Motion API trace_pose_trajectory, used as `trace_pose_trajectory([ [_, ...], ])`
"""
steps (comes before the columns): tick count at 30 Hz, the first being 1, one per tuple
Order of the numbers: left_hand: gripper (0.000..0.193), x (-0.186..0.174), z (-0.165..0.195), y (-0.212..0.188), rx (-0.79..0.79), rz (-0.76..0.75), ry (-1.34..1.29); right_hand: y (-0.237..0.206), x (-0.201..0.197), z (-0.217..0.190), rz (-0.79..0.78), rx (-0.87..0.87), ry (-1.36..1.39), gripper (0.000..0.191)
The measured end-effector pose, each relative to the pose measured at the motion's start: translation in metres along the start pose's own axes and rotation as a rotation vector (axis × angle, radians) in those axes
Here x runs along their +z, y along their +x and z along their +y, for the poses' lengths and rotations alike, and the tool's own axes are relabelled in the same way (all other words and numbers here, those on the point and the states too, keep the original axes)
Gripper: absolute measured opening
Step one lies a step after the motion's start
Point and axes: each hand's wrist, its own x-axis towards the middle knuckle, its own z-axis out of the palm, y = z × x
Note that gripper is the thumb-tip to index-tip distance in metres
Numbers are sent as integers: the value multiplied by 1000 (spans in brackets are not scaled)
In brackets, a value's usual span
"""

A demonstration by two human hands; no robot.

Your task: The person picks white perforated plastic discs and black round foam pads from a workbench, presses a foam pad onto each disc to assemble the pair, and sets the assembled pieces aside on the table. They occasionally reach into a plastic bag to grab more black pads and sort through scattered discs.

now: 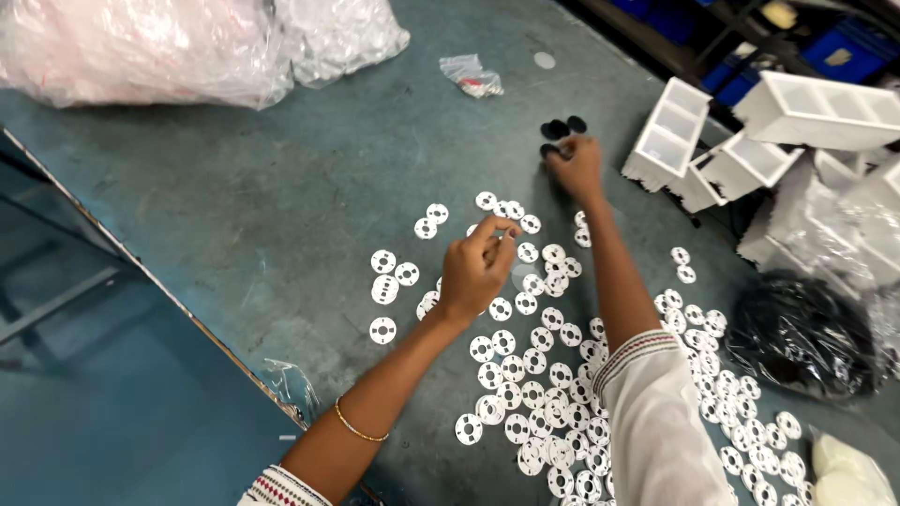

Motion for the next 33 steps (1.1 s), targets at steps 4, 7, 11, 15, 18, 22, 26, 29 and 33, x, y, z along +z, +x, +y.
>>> trace_pose_trajectory([
  [4, 5, 3, -2, -1, 24, -39, 67, 19, 9, 25, 117, 10, 29, 84],
  [7, 5, 4, -2, 2, 46, -32, 116, 32, 16, 32, 51, -33, -124, 103],
  [11, 7, 3, 0, 7, 63, -38, 138, 48, 25, 24, -70, -5, -213, 80],
  [15, 8, 3, 0, 6, 68, -21, 151, 39, 25, 16, -79, -110, -180, 55],
  [18, 8, 4, -2, 4, 67, -11, 148, 33, 17, 11, -133, -124, -260, 46],
  [22, 7, 2, -6, 4, 62, 5, 109, 28, 9, 7, -316, -90, -514, 33],
  [26, 7, -1, -6, 5, 53, 21, 62, 18, 3, 6, -276, -238, -674, 21],
  [29, 8, -2, -6, 7, 31, 32, 51, 12, -6, 6, -242, -356, -672, 19],
  [33, 10, -3, -7, 9, -5, 78, 17, 10, -15, -1, -239, -152, -363, 26],
])
